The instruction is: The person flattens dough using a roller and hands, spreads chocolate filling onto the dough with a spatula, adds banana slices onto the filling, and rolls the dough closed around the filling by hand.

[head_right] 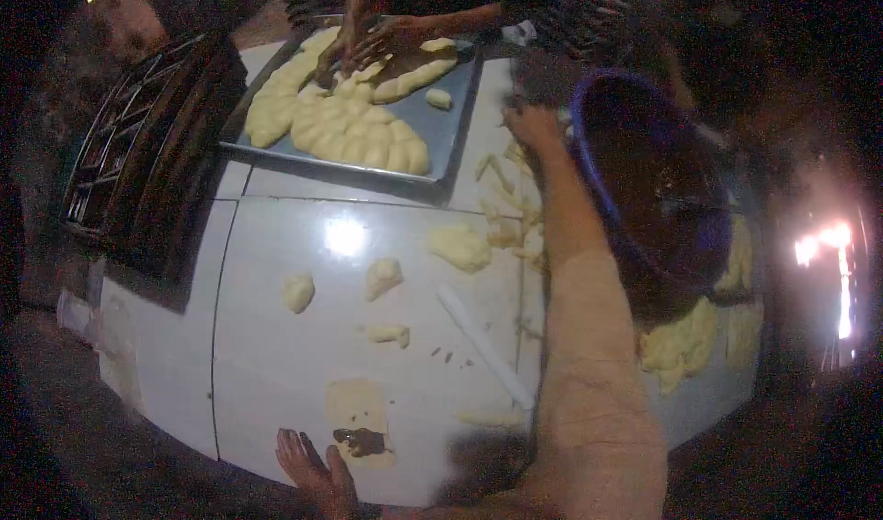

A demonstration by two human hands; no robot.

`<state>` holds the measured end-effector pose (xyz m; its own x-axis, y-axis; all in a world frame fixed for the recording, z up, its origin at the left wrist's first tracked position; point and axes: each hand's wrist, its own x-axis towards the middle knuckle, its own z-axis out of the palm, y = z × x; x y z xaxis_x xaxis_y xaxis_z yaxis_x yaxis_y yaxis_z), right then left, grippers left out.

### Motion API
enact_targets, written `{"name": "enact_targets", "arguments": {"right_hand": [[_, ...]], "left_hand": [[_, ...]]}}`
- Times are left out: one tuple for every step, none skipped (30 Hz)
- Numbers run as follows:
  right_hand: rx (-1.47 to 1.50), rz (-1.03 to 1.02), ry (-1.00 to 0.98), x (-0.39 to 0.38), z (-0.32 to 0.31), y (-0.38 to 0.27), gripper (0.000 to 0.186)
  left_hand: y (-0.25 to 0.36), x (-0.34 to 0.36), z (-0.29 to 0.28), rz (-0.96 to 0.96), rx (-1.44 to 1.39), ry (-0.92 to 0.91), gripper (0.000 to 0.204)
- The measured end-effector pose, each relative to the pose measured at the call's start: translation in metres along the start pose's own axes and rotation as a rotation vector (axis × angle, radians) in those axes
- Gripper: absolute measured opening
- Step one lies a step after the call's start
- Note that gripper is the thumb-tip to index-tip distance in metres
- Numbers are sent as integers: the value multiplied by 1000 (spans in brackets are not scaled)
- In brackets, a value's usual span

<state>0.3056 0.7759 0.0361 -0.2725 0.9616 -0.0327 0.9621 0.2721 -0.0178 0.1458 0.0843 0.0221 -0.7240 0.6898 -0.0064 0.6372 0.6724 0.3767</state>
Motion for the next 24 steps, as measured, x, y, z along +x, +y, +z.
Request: {"name": "enact_targets", "arguments": {"right_hand": [[111, -99, 41, 1, 2, 2, 57], [220, -190, 81, 1, 5, 3, 55], [222, -198, 59, -6, 4, -7, 55], [205, -213, 91, -16, -4, -20, 50], [185, -223, 123, -25, -6, -28, 47], [170, -210, 120, -33, -7, -23, 47], [156, -256, 140, -39, -5, -23, 43], [141, -300, 156, -50, -4, -27, 40], [152, -271, 133, -64, -5, -30, 39], [148, -254, 115, -83, -10, -34, 39], [125, -268, 78, -96, -11, -34, 38], [103, -283, 41, -108, -13, -34, 37], [75, -260, 5, -128, -22, -36, 35], [94, -240, -24, -151, -30, -42, 34], [60, -264, -35, -168, -28, -38, 35], [20, -276, -37, -184, -30, -26, 36], [18, -272, -37, -200, -30, -23, 36], [89, -298, -5, -217, -31, -19, 36], [158, -320, 27, -229, -34, -14, 35], [163, -322, 29, -235, -41, -15, 35], [48, -297, -158, -240, -53, -17, 33], [-73, -259, -341, -246, -63, -16, 31], [-98, -270, -318, -241, -64, -17, 30], [-60, -276, -236, -230, -60, -21, 30]], "left_hand": [[2, -2, -3, -4, -19, 29, 64], [2, -3, -6, -3, -41, 55, 64], [0, -6, -9, 21, -3, 69, 64], [0, -7, -11, 12, 1, 56, 64], [0, -9, -11, -13, -21, 66, 64], [0, -9, -9, -26, -55, 76, 64], [-4, -11, -6, -43, -72, 79, 64], [-3, -9, -9, -39, -74, 63, 64], [0, -6, -12, -22, -38, 59, 65], [2, -4, -15, 0, -6, 56, 65], [0, -5, -11, -4, -57, 81, 65], [-1, -5, -10, 5, -58, 68, 65], [0, -3, -11, 9, -35, 66, 64], [1, -1, -13, 7, -7, 68, 63], [5, 1, -18, 5, -2, 69, 61], [7, 2, -18, 25, -11, 58, 61], [5, 2, -16, 34, -29, 73, 61], [3, 1, -14, 42, -47, 90, 60], [-1, -2, -9, 22, -116, 99, 60], [-2, -3, -10, 22, -112, 103, 60], [-1, -3, -13, 42, -59, 101, 60], [0, -1, -15, 71, -14, 95, 59], [2, 0, -17, 72, -33, 85, 59], [4, 2, -18, 79, -33, 87, 59]]}}
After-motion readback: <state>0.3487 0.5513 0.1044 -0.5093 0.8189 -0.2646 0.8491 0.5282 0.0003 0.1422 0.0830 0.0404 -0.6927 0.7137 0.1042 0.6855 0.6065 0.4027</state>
